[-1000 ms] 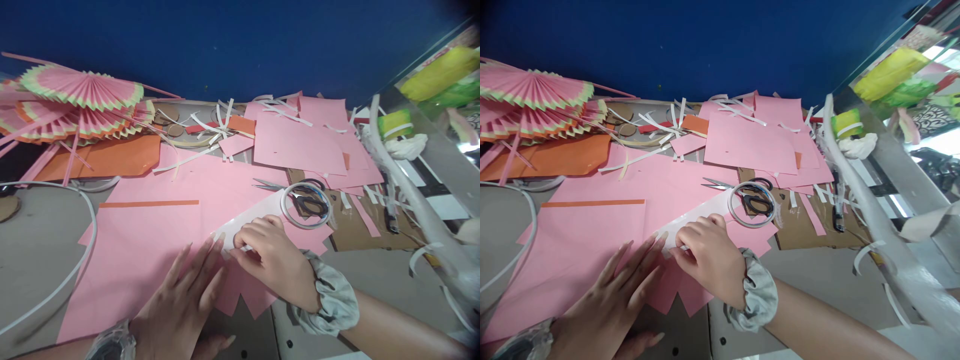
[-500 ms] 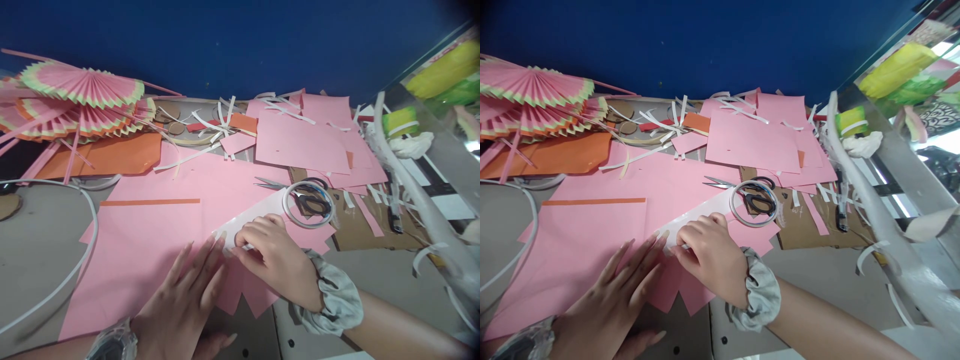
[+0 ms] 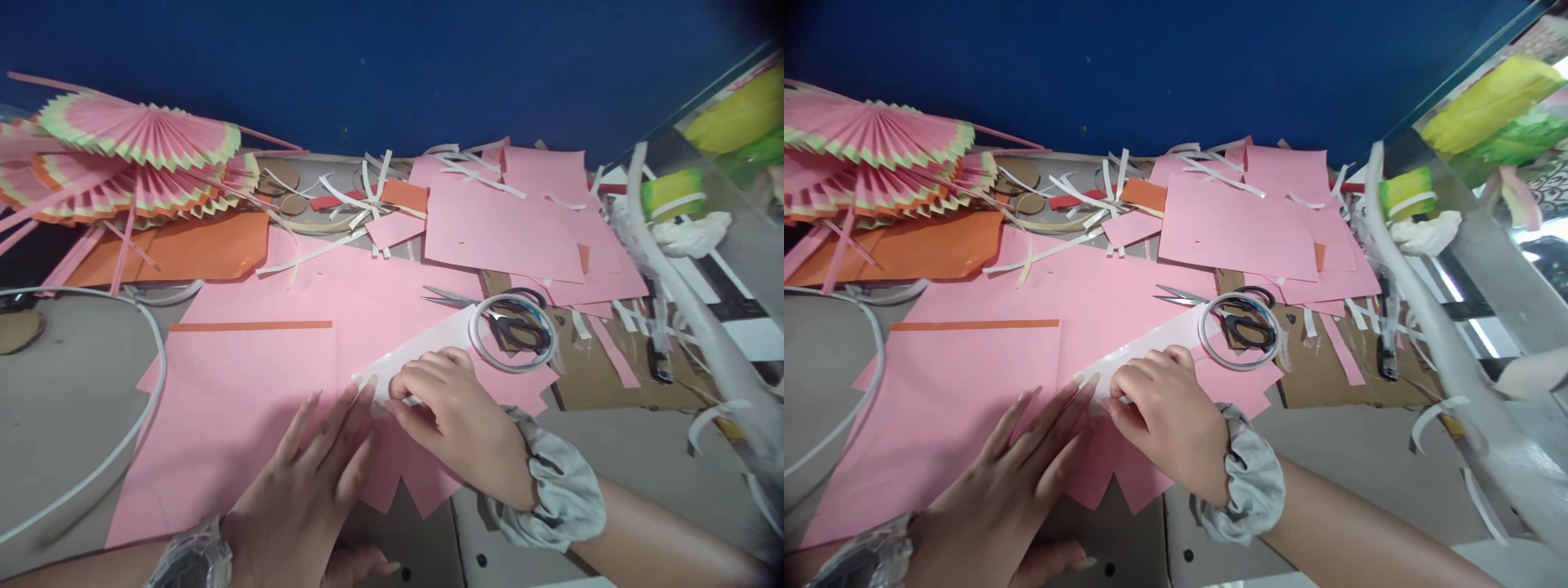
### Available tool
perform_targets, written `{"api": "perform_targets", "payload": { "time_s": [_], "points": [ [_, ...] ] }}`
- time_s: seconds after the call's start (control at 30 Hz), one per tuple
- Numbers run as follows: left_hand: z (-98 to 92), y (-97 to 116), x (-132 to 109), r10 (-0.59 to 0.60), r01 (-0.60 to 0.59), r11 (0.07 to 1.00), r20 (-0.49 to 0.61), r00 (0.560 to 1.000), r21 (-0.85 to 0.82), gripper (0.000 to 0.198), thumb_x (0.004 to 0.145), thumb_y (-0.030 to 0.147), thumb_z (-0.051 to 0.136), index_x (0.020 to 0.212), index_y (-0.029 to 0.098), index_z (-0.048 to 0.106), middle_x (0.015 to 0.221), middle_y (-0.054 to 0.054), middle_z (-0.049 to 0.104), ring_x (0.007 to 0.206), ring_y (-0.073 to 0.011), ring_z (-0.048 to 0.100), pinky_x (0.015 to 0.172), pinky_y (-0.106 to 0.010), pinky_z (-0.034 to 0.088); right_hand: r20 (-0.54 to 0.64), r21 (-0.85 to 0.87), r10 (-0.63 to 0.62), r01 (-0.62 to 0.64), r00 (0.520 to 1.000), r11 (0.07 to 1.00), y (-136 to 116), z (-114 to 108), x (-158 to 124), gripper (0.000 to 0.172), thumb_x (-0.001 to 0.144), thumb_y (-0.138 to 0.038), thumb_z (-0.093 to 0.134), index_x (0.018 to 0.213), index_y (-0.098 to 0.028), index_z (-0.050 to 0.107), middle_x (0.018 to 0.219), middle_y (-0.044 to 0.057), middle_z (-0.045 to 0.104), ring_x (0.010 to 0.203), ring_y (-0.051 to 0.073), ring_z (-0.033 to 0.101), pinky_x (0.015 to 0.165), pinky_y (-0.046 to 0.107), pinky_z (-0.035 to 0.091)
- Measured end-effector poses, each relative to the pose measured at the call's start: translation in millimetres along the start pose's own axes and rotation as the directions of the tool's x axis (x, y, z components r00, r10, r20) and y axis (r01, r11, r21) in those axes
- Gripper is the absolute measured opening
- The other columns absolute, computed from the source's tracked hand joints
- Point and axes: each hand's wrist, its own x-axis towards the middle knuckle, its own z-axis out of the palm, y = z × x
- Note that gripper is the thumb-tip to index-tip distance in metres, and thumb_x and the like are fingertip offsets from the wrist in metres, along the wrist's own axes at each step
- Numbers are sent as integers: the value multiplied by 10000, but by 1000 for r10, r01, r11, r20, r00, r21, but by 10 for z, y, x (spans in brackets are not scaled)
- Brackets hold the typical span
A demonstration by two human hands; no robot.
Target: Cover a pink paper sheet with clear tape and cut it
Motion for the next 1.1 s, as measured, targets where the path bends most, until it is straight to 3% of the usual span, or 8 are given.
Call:
{"api": "perform_targets", "payload": {
  "time_s": [0.23, 0.47, 0.77, 1.1],
  "points": [
    [3, 4, -5, -6, 8, 999, 39, 999, -40, 766, 765, 672, 449, 1368, 205, 378, 1441, -124, 355, 1387, -321, 20, 1077, -527, 33, 2, 6, 4, -4, 1000, 1000, -9, 1, -2, 166, 882, -223, 469, 723, -188, 500, 688, -28, 549, 718, 129, 471, 781, 331, 250],
    [10, 40, -9, -56, 55, 998, 67, 996, 6, 833, 768, 744, 305, 1350, 159, 418, 1442, -133, 350, 1385, -317, 77, 1084, -539, 62, -14, 11, -2, 2, 1000, 1000, -8, -13, -3, 175, 880, -228, 480, 710, -186, 482, 672, -33, 543, 701, 123, 466, 779, 325, 249],
    [21, 51, -7, -74, 75, 997, 50, 996, -23, 823, 769, 741, 312, 1321, 149, 458, 1436, -134, 357, 1389, -299, 49, 1087, -533, 61, -11, 17, -6, 6, 1000, 1000, -1, -9, -5, 171, 875, -224, 495, 711, -180, 480, 674, -37, 535, 697, 118, 461, 777, 320, 247],
    [-3, -38, -21, 36, -36, 999, 65, 997, -10, 821, 788, 699, 355, 1346, 98, 402, 1455, -206, 281, 1377, -355, 47, 1064, -538, 41, -16, 4, -10, 10, 1000, 1000, 15, 10, -25, 160, 869, -235, 510, 720, -182, 488, 679, -34, 540, 711, 124, 458, 774, 318, 243]
  ]
}}
